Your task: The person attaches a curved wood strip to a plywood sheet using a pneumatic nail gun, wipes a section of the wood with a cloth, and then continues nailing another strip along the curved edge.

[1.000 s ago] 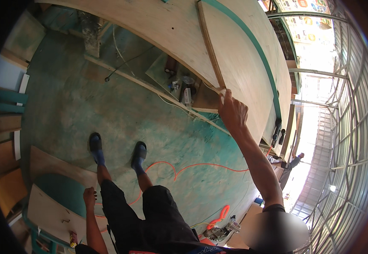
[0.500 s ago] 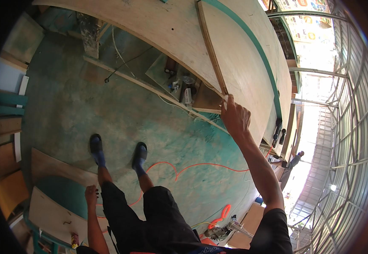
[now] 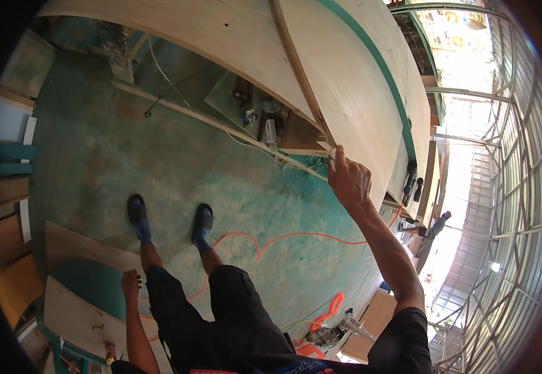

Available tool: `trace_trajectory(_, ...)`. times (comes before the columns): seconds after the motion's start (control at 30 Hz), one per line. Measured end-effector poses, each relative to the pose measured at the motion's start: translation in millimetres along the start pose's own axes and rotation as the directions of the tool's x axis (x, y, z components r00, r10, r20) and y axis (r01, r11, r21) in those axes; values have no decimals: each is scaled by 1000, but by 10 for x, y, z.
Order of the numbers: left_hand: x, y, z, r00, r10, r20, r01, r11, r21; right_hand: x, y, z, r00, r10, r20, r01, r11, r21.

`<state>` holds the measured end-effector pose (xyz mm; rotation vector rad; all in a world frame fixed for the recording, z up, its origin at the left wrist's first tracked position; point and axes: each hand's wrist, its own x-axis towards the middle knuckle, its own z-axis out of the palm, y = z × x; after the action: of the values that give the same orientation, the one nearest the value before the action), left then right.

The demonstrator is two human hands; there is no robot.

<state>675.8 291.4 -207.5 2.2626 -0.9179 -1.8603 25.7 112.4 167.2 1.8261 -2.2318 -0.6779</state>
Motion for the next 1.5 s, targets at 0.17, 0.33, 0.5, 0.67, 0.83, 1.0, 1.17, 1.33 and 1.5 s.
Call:
trace_trajectory(0.17,36,-107,82,999,44,-27,-44,999,-8,-202,158,64,999,-10,46,10,1000,1)
trace_trajectory(0.33,-128,-242,300,997,22,-80,-28,997,-76,-510,484,230,997,-80,17,80,997,11)
trace_trajectory(0.5,-360,-678,538,987,-70,-145,35,973,-226,-739,741,356,990,-128,56,127,992,29)
trace_trajectory(0.67,-694,-1025,933,981,-121,-149,85,970,-227,-997,1004,538,986,-163,46,163,987,16)
trace_trajectory(0.83,-977,-1204,1207,985,-104,-139,81,983,-162,-1402,1370,815,988,-148,37,146,989,38)
trace_trajectory(1.0,-999,-1269,1202,994,-65,-93,54,992,-111,-1623,1599,964,973,-224,-45,224,975,-16)
trace_trajectory(1.17,-1103,-910,1241,986,25,-163,-40,995,-90,-1860,1816,1192,965,-244,-100,243,970,-19)
trace_trajectory(1.33,-1337,-879,1256,984,13,-175,-35,992,-123,-2181,2026,1344,972,-208,-108,207,978,-17)
trace_trajectory(1.5,-1560,-1180,1227,986,7,-166,-14,999,-44,-2389,2226,1552,970,-174,-172,181,983,23)
